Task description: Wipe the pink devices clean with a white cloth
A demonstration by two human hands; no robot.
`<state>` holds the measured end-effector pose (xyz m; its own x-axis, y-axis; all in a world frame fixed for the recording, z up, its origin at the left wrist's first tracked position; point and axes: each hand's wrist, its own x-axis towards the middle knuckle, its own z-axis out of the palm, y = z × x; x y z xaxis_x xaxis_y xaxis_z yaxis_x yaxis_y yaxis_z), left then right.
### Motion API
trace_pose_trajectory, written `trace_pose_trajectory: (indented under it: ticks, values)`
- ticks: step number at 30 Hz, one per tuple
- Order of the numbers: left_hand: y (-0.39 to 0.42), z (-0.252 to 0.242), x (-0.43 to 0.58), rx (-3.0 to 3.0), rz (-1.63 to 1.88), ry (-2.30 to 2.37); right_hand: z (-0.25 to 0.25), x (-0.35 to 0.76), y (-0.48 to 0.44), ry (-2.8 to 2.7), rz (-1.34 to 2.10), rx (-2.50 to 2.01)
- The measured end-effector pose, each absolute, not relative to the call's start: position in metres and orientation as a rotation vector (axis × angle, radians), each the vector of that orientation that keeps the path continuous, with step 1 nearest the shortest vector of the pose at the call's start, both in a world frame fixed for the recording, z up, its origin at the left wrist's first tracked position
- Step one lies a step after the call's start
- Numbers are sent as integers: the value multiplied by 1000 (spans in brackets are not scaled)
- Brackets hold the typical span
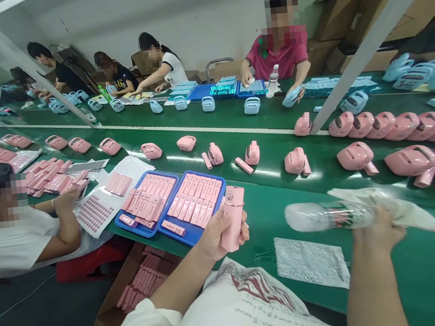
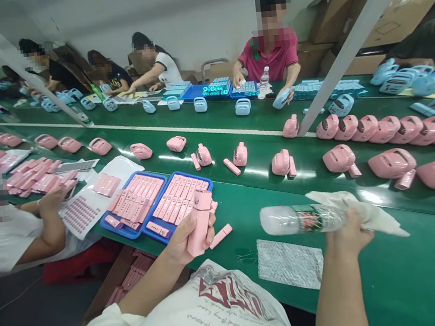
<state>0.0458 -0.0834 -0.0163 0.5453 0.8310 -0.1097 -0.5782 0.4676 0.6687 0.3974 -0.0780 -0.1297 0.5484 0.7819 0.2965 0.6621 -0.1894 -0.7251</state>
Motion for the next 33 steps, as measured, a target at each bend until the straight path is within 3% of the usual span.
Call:
trace_pose_trajectory:
  ticks: [2, 5, 10, 15, 20, 26, 30, 33]
  values:
    - [-83, -17, 48, 666, 884, 491, -133, 392, -78, -1014, -48, -1814]
    - [-82, -17, 54, 681, 889, 540, -139, 375, -77, -1212, -230, -1630]
    - [-84, -13, 61, 559, 892, 555, -139, 349, -74, -1698, -94, -1569]
    - [-86, -10, 67, 551, 884, 562, -90, 337, -71, -1436, -28, -1706]
    - [-90, -21, 80, 485, 815, 557, -41, 261, -91, -1623, 239, -1238]
    - [-88, -29, 78, 249, 785, 598, -53, 203, -111, -2171, 147, -863]
    - [-89, -27, 81, 341, 868, 625, -53, 215, -94, -2033, 189, -1013]
    - [-84, -26, 82, 299, 911, 619, -51, 217, -95, -2060, 415, -827]
